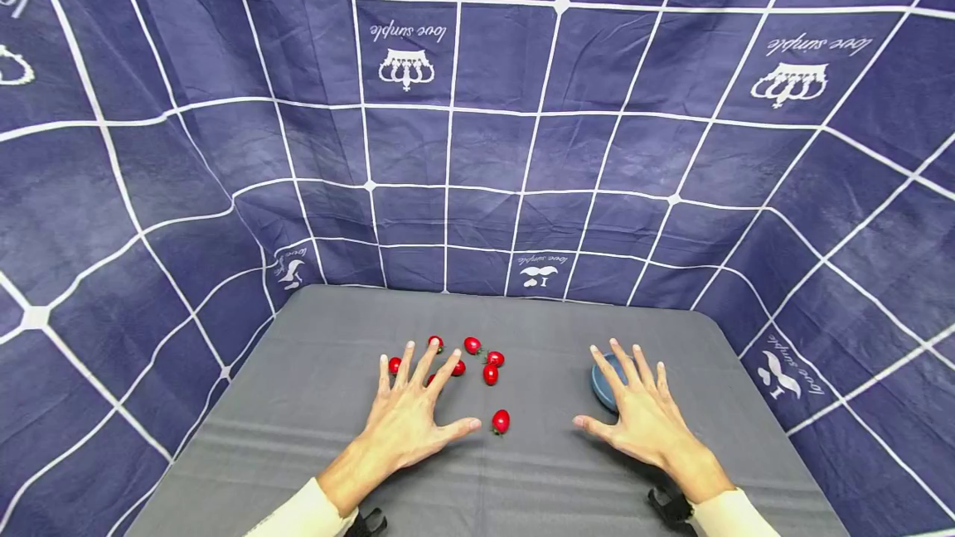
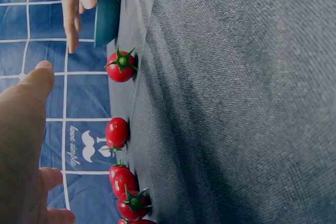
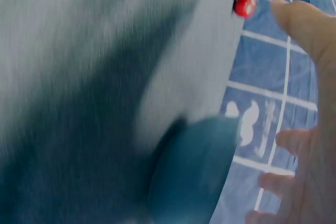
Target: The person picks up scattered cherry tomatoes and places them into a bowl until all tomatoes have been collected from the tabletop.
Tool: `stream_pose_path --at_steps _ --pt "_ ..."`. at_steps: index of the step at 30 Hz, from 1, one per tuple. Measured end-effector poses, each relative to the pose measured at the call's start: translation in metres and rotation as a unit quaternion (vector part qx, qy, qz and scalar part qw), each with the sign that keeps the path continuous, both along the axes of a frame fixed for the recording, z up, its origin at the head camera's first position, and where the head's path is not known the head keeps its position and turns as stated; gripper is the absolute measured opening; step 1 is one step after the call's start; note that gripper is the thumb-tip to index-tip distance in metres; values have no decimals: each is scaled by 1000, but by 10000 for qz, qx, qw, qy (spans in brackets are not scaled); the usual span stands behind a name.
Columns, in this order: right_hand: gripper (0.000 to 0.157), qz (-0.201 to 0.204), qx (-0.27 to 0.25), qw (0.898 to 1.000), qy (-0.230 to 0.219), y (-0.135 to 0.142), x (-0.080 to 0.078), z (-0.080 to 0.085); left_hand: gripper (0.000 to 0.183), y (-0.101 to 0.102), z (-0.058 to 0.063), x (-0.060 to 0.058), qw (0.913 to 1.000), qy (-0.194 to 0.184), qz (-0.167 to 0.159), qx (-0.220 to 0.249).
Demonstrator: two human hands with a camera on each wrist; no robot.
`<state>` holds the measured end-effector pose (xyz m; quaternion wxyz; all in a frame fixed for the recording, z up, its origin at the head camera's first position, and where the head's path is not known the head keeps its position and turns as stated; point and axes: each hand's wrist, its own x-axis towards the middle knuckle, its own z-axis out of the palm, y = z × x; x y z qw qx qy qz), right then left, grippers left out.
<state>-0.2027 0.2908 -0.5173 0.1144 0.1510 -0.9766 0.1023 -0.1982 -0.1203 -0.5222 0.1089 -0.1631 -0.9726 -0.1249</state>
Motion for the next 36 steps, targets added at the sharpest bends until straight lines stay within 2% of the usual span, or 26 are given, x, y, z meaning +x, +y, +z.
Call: stream_pose_path --at_steps 7,12,18,22,31,36 --pt "127 -74 -295 9991 -304 26 -12 0 107 3 2 0 9998 -100 -121 138" --pt "132 -101 -531 9971 -534 35 -15 -1 104 8 1 0 9997 -83 -193 133" --pt "123 94 -762 9964 -362 37 -17 -1 101 19 1 0 9989 21 -376 274" --pt "118 152 -927 9947 -428 36 -17 -2 98 28 1 1 9978 -17 -523 417" --pt "113 230 -1092 9928 -445 25 -17 -4 86 48 -3 1 9899 -2 -1243 677" --pt "112 329 -1143 9915 -524 18 -16 -5 83 59 -6 2 9867 -73 -1527 549"
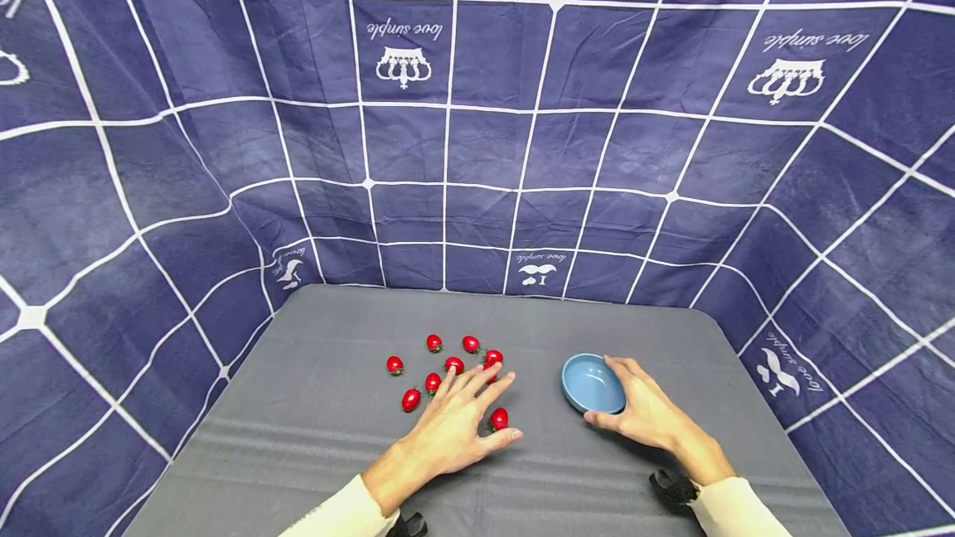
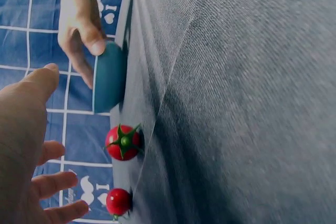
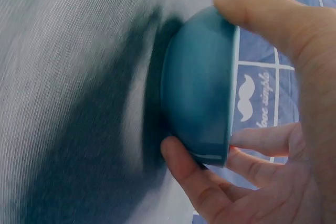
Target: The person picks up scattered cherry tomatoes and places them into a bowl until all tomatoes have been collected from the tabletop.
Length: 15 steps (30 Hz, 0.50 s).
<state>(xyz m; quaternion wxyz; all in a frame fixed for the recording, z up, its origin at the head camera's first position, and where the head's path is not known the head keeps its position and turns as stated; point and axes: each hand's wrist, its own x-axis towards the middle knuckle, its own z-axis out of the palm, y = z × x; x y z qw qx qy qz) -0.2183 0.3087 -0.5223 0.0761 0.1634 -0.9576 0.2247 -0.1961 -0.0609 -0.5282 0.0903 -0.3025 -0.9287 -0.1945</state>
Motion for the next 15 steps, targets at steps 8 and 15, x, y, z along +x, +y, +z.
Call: stream_pose_path --at_steps 8,15 --pt "108 76 -12 9999 -117 -13 0 6 79 20 1 -2 9981 -26 -517 -336" --pt "111 173 -47 9991 -387 -34 -3 4 75 28 2 -6 9957 42 -721 -579"
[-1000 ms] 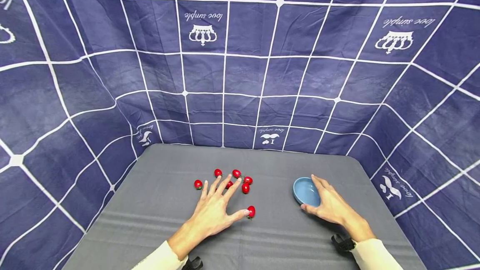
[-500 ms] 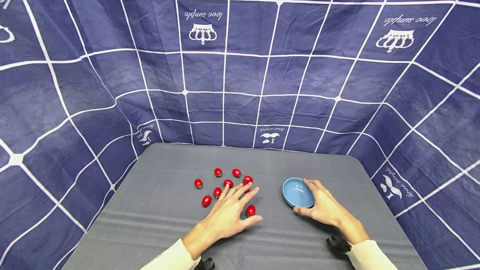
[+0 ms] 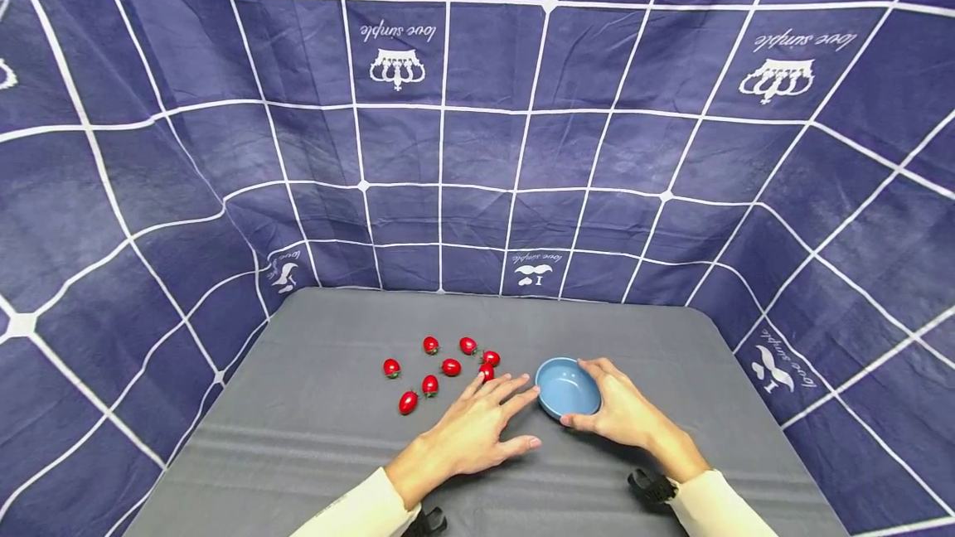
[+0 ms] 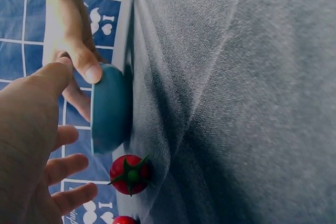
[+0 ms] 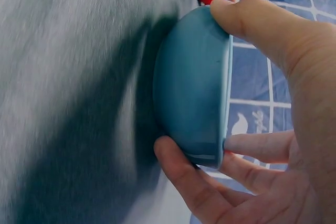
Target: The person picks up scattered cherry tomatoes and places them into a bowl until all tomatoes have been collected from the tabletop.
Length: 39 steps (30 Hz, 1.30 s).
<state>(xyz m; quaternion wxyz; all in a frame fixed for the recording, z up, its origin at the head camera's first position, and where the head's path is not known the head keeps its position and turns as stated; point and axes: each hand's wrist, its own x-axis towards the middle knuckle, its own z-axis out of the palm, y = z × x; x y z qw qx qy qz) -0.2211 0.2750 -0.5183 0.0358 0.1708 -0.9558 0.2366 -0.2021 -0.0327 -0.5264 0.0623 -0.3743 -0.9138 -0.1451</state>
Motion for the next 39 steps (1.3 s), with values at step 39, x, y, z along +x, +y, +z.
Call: stream_pose_path --at_steps 39 --pt "109 548 47 9985 -56 -37 -4 0 57 -28 -5 -1 9994 291 30 186"
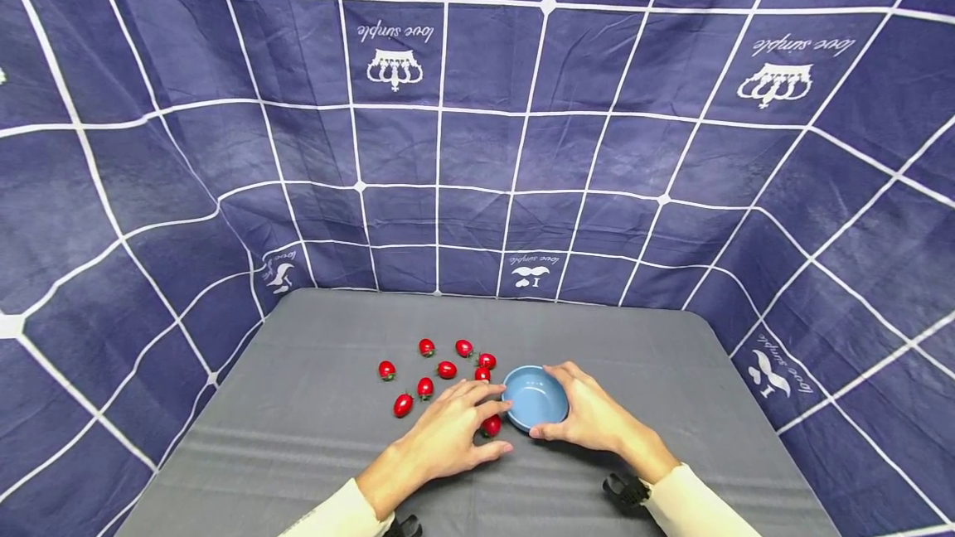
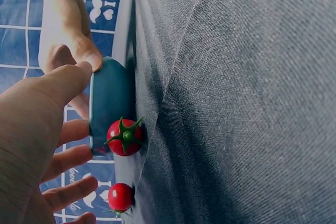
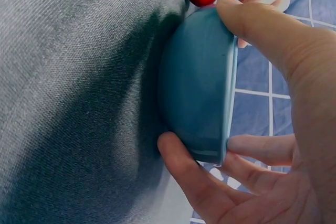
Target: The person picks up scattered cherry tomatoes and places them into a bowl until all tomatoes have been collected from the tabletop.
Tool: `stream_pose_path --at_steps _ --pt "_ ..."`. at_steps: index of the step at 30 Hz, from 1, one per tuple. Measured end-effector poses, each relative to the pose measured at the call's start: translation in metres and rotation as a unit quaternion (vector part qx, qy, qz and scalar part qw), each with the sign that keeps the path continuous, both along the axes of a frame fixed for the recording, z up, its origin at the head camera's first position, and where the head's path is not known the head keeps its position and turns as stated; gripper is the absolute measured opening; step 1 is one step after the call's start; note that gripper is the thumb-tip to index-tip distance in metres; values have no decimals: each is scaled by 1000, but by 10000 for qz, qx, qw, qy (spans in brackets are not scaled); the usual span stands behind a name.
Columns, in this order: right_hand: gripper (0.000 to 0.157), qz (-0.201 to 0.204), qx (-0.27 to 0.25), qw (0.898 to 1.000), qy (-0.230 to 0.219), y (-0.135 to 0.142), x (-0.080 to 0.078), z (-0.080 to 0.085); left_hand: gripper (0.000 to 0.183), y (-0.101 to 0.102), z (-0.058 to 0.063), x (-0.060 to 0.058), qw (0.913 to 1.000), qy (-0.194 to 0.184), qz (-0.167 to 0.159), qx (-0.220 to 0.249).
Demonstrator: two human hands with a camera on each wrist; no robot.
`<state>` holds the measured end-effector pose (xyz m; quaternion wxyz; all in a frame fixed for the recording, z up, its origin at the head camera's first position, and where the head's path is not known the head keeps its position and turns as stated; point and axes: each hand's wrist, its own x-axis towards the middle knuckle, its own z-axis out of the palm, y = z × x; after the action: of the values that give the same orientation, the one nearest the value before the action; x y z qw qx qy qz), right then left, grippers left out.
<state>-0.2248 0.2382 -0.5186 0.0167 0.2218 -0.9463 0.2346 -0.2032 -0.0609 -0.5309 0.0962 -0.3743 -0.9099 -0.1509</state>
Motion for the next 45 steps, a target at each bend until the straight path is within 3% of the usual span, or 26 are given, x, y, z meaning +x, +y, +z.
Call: stream_pose_path --at_steps 8,15,25,34,45 --pt "107 177 32 9998 34 2 -1 1 61 -2 1 2 9999 -6 89 117" --pt "110 196 -16 9998 91 6 -4 2 80 0 -4 4 9949 -408 573 725" --pt "110 396 -108 9991 52 9 -4 2 60 4 -10 2 9756 -1038 424 1886" --pt "109 361 -7 9993 102 8 -9 5 27 8 -12 -3 9704 -1153 503 2061" --pt "109 324 -16 9995 43 9 -11 2 21 7 -11 -7 9643 -1368 662 2167"
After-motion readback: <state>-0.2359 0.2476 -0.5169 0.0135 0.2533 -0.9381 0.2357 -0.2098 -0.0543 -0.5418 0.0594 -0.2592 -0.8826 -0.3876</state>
